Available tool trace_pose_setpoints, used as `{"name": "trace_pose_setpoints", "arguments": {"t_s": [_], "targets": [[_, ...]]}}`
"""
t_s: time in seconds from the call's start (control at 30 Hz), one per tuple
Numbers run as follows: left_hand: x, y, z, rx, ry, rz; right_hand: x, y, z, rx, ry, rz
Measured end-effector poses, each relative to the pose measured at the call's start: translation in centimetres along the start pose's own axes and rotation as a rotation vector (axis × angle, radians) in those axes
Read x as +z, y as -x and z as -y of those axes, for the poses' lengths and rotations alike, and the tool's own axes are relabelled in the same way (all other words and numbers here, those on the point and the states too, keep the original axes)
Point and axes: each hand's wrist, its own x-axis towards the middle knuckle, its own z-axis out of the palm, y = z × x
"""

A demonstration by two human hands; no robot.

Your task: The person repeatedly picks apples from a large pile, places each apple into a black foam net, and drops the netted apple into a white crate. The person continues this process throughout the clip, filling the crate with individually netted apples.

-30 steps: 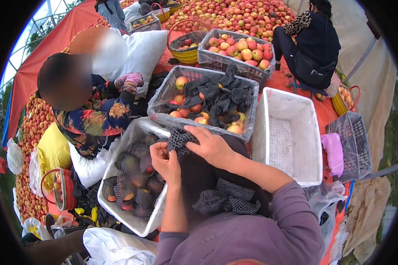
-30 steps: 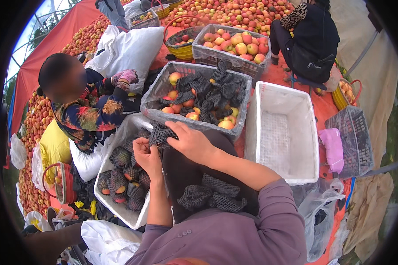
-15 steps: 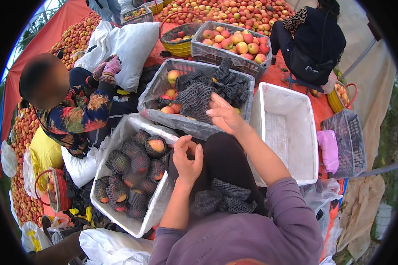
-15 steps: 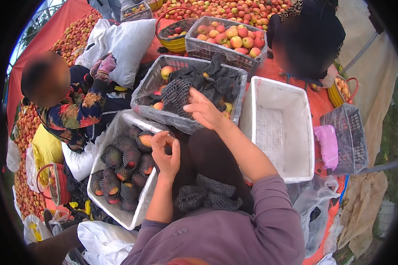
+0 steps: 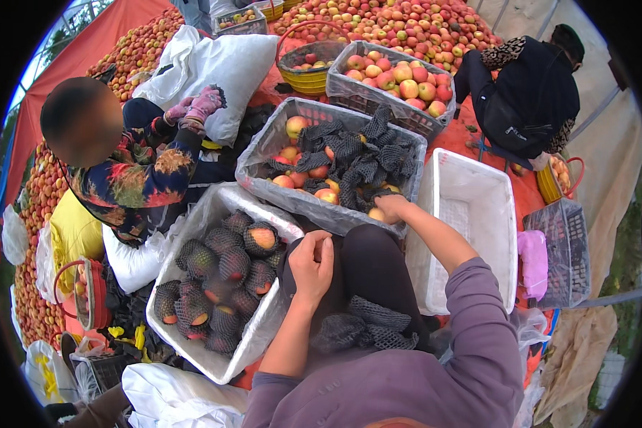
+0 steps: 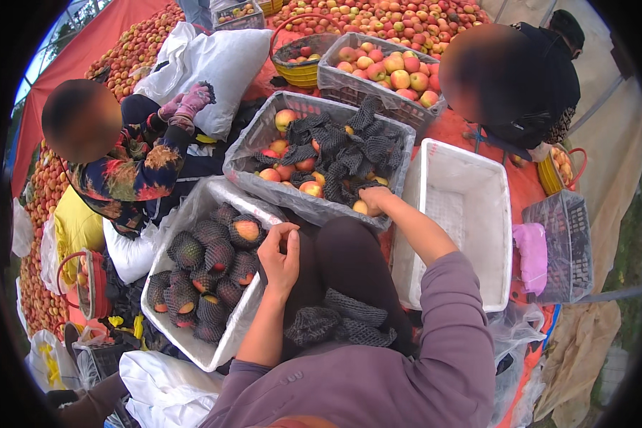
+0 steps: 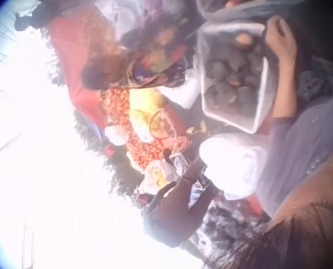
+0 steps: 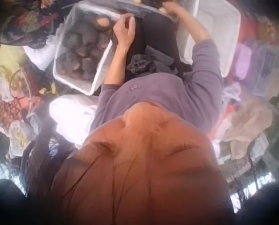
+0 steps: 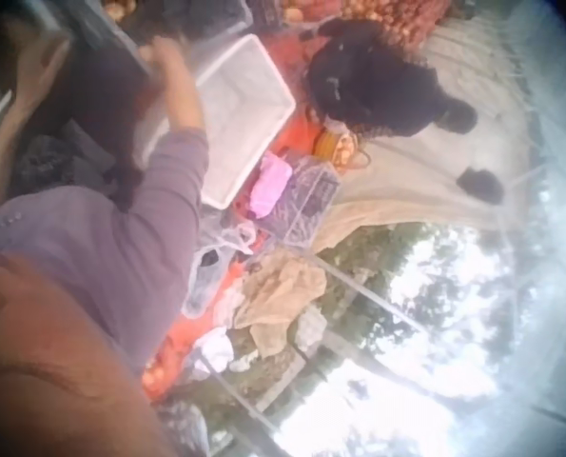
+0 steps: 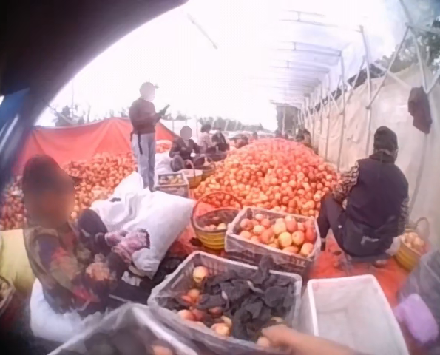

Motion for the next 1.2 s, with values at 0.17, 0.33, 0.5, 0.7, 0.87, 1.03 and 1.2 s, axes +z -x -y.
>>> {"name": "trace_pose_setpoints", "arguments": {"t_s": [0.17,0.33,0.5,0.7,0.87,1.03,1.2], "targets": [[0.2,0.2,0.4,-0.068,0.144,-0.087,-4.9,4.2,-1.3,0.069,-0.392,-0.396],[2.2,-2.3,0.2,-0.168,0.340,0.076,-11.4,12.0,5.8,-0.203,-0.744,-0.634],[2.3,-2.8,-1.1,-0.545,1.000,0.107,-12.5,16.1,13.0,-0.417,-0.347,-0.728],[-2.4,-0.5,-3.6,-0.545,0.870,0.126,-11.8,17.0,17.0,-0.581,-0.674,-0.757],[-5.4,0.3,-0.6,-0.760,1.056,0.163,-10.0,16.9,18.4,-0.778,-1.992,0.017],[-5.9,3.7,-0.4,-0.749,1.751,0.522,-8.7,17.4,20.0,-0.779,-2.152,0.378],[-5.2,3.4,0.5,-0.398,0.778,-0.063,-8.3,17.0,20.1,-0.729,-2.073,0.226]]}}
